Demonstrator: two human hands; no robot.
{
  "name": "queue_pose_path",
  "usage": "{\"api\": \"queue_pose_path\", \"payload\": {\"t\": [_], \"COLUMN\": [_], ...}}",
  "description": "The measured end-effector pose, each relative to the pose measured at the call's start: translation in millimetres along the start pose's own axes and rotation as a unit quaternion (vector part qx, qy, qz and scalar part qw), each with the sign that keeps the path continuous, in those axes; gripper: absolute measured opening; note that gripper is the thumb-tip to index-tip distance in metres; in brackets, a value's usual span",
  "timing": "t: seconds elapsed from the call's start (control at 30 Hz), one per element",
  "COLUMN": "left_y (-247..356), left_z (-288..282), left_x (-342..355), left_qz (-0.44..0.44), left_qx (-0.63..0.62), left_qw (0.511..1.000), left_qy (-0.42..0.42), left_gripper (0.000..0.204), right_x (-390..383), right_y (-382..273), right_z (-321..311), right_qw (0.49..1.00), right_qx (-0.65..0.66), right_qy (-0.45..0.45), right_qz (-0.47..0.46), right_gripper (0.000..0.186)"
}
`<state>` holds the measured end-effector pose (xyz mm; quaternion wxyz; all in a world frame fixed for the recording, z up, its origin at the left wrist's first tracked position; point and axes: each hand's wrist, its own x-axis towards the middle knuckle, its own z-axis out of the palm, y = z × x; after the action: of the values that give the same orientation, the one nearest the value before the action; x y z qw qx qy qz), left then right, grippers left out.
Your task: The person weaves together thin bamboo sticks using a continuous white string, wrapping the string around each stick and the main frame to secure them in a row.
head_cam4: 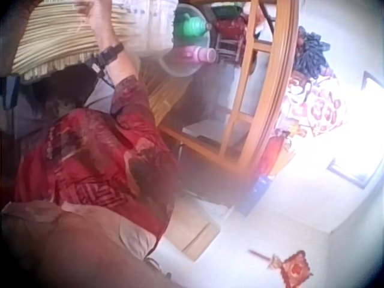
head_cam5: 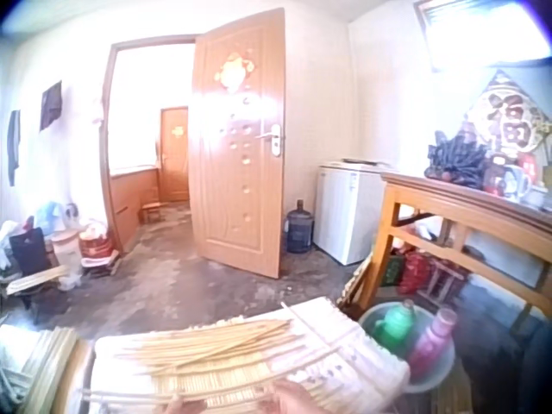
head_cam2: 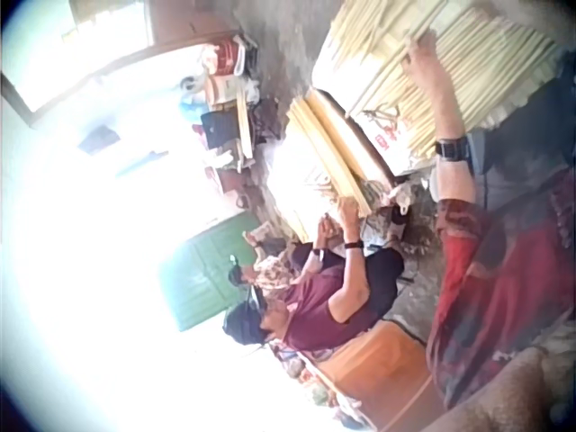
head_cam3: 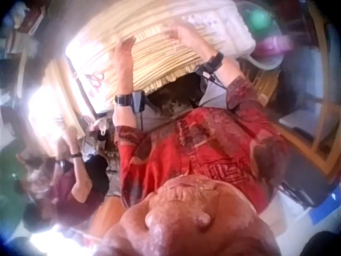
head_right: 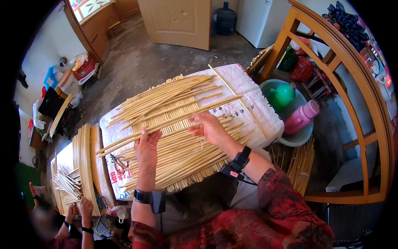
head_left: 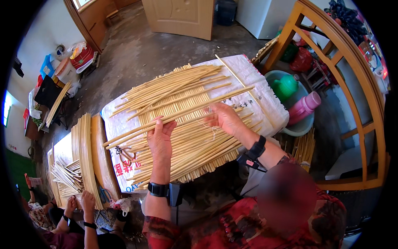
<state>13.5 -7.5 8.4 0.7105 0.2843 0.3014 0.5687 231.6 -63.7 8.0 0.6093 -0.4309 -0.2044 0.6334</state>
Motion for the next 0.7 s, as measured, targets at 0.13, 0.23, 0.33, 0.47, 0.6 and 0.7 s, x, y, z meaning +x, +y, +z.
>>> {"api": "queue_pose_path", "payload": {"t": [0.13, 0.23, 0.33, 0.47, 0.6, 0.7], "left_y": [-1.1, -8.2, -9.6, -10.6, -12.4, -13.5], "left_z": [-3.6, -10.8, -14.5, -10.8, -14.1, -12.0], "left_x": [1.9, 3.7, 4.7, 4.5, 6.1, 7.6], "left_qz": [-0.017, -0.025, -0.014, -0.010, -0.020, -0.023], "left_qx": [-0.036, -0.038, -0.012, -0.003, -0.004, 0.003], "left_qw": [0.999, 0.998, 0.999, 1.000, 1.000, 1.000], "left_qy": [0.035, 0.035, 0.026, 0.025, -0.002, -0.017], "left_gripper": [0.022, 0.022, 0.023, 0.023, 0.023, 0.024], "right_x": [11.0, 13.0, 11.4, 17.8, 17.6, 15.8], "right_y": [-0.8, 3.5, 0.6, 2.9, 1.4, 3.8], "right_z": [-13.6, -12.6, -3.7, -15.3, -26.1, -24.8], "right_qw": [0.993, 0.990, 0.988, 0.993, 0.994, 0.993], "right_qx": [0.097, 0.120, 0.124, 0.103, 0.095, 0.105], "right_qy": [0.001, 0.028, 0.058, 0.064, 0.039, 0.040], "right_qz": [-0.065, -0.071, -0.065, -0.010, 0.029, 0.025], "right_gripper": [0.030, 0.026, 0.022, 0.024, 0.022, 0.021]}}
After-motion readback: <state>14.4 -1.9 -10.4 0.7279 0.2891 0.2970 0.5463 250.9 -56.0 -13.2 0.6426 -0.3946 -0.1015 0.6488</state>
